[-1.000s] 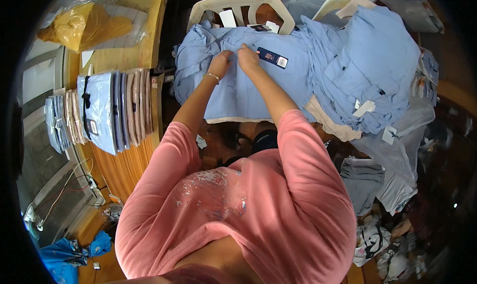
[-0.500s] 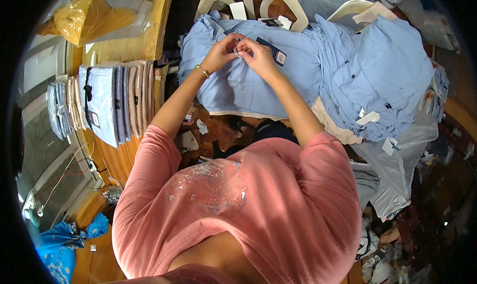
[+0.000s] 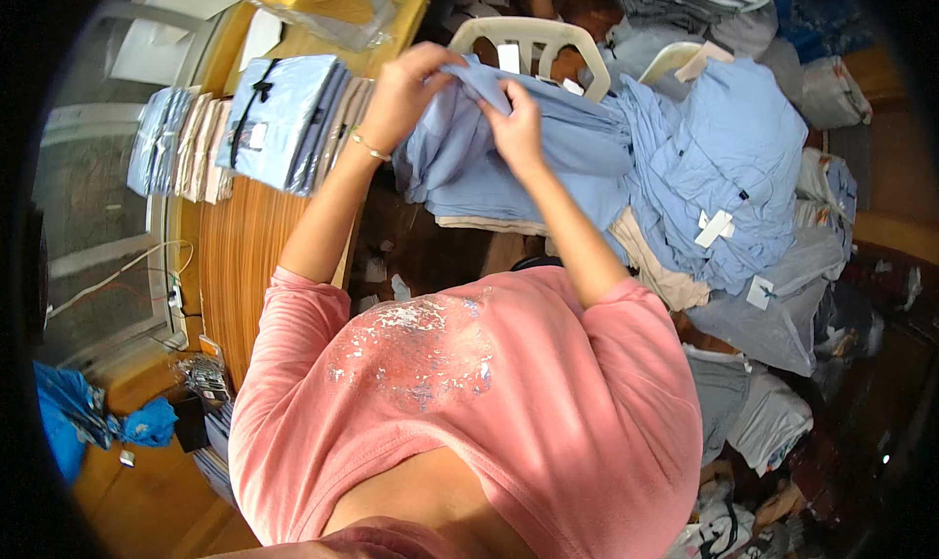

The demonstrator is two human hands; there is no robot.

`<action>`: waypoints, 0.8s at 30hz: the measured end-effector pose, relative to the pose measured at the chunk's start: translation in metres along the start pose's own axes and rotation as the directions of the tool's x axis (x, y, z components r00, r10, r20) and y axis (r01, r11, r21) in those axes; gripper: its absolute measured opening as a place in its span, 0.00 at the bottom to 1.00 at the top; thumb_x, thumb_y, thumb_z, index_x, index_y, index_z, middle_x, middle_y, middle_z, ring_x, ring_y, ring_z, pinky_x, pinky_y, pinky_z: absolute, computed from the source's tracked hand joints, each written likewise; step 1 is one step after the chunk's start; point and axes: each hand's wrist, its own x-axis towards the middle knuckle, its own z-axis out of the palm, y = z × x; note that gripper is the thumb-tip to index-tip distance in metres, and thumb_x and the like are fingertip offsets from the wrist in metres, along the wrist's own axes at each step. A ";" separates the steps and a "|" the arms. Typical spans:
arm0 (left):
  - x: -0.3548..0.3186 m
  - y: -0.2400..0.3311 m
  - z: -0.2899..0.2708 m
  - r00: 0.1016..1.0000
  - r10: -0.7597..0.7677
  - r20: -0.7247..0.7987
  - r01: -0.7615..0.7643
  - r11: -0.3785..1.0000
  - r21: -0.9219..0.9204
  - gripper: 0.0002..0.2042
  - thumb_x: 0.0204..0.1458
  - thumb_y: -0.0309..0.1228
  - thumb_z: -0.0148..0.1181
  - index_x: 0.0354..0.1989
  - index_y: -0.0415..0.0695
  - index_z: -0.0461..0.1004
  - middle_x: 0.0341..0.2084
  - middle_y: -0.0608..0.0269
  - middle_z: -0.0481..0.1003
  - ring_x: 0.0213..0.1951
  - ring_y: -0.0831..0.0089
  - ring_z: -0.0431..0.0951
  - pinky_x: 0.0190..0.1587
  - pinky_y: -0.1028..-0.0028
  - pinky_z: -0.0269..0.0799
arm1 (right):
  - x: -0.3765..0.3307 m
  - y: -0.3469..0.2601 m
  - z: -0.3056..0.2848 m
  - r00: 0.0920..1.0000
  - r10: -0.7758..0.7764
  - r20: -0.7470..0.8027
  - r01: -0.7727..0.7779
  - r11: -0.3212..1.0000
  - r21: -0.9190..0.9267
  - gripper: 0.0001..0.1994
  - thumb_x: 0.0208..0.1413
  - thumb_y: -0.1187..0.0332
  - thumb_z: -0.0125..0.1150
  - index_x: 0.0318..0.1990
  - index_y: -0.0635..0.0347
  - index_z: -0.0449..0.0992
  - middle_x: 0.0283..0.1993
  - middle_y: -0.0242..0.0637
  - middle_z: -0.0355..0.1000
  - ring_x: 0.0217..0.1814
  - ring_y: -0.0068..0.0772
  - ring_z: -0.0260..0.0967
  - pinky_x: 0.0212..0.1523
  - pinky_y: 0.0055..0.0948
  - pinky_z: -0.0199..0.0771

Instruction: The person takes a shirt from a stack, lays it flat on a wooden table, and folds it around a cardboard insert. They then use a lint roller on the front, place the shirt into a plastic bag, seal the bag, and tie a blue ribbon around the package.

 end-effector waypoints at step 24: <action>-0.043 0.064 -0.079 0.964 -0.176 0.200 0.209 0.965 -0.159 0.11 0.53 0.33 0.55 0.36 0.37 0.72 0.27 0.65 0.71 0.30 0.79 0.67 0.33 0.79 0.63 | -0.024 -0.111 -0.027 0.884 -0.147 0.443 0.087 0.984 0.153 0.09 0.46 0.74 0.63 0.33 0.60 0.69 0.30 0.25 0.67 0.34 0.14 0.62 0.37 0.15 0.63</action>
